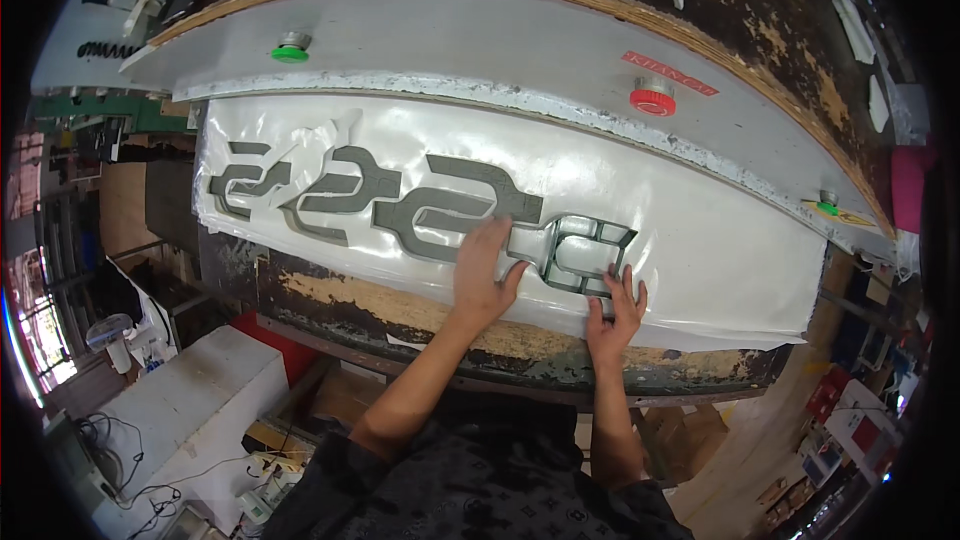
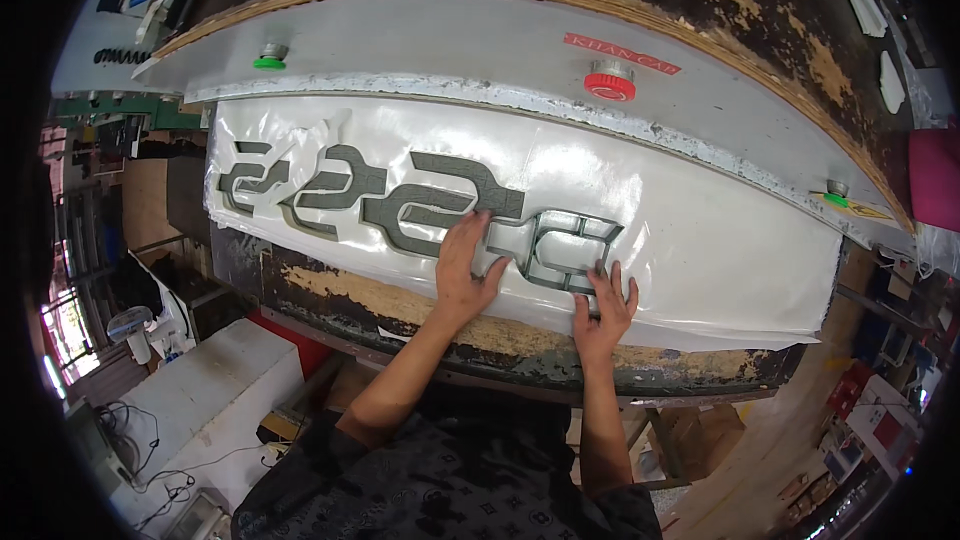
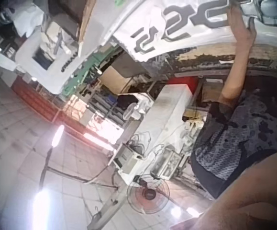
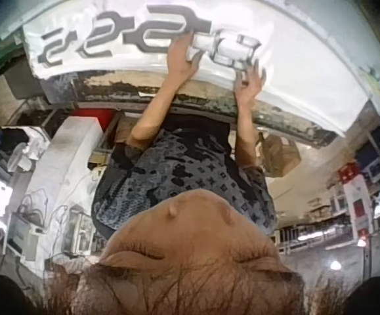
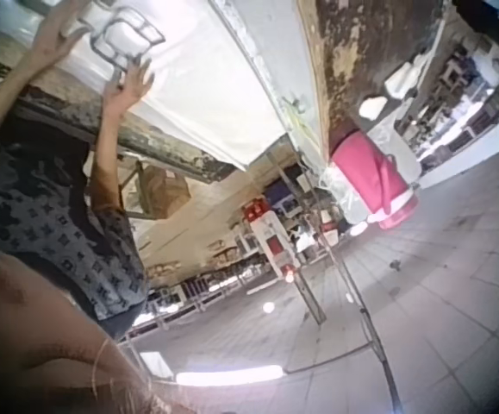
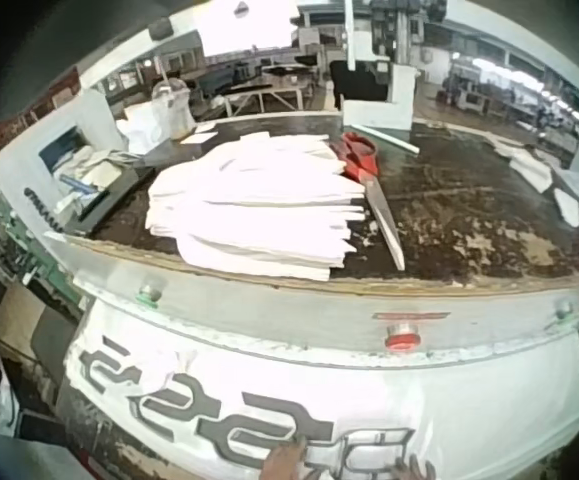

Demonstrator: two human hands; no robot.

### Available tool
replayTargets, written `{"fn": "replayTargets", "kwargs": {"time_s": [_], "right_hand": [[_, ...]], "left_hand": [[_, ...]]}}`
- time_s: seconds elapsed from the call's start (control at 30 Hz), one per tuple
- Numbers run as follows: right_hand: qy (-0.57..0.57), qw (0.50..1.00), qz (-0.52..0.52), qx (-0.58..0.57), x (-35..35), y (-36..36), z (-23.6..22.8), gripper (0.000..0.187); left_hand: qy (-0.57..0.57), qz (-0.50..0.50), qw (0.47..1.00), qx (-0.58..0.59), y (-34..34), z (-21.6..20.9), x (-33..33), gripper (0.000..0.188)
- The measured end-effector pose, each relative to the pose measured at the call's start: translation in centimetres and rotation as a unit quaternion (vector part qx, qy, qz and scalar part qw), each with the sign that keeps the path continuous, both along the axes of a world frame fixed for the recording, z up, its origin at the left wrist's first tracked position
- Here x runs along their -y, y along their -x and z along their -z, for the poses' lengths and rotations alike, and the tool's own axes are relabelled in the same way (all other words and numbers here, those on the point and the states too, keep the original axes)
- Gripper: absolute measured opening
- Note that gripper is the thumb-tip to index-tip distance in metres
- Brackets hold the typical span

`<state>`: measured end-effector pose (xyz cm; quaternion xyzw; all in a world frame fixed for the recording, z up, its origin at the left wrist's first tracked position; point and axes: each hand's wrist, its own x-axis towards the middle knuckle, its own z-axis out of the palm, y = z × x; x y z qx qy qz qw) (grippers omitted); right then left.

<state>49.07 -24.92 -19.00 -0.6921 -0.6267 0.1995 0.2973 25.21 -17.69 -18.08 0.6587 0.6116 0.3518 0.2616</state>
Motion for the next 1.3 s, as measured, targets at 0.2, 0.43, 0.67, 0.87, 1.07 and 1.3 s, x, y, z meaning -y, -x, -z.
{"fn": "replayTargets", "kwargs": {"time_s": [0.2,0.43,0.67,0.87,1.07,1.3], "right_hand": [[-0.003,1.0,0.012,0.007,-0.2,-0.1,0.2,0.039],[-0.003,1.0,0.007,0.011,-0.2,-0.1,0.1,0.04],[-0.009,1.0,0.015,0.002,0.0,0.2,-0.3,0.039],[-0.022,1.0,0.0,0.015,-1.5,-0.1,-1.5,0.049],[-0.095,0.988,0.085,-0.088,-0.4,-1.7,-7.2,0.058],[-0.117,0.982,0.075,-0.131,-6.6,-7.1,-15.5,0.028]], "left_hand": [[-0.008,0.021,1.0,0.002,-0.1,0.7,-0.1,0.081],[-0.017,0.023,0.999,-0.027,0.0,1.1,-0.3,0.064],[0.005,0.023,0.999,-0.028,0.1,0.2,-0.1,0.066],[-0.022,0.046,0.999,-0.01,0.4,-2.3,-0.2,0.073],[0.067,0.228,0.971,0.009,3.8,-6.0,8.4,0.056],[0.07,0.229,0.966,-0.094,3.5,-7.9,8.2,0.043]]}}
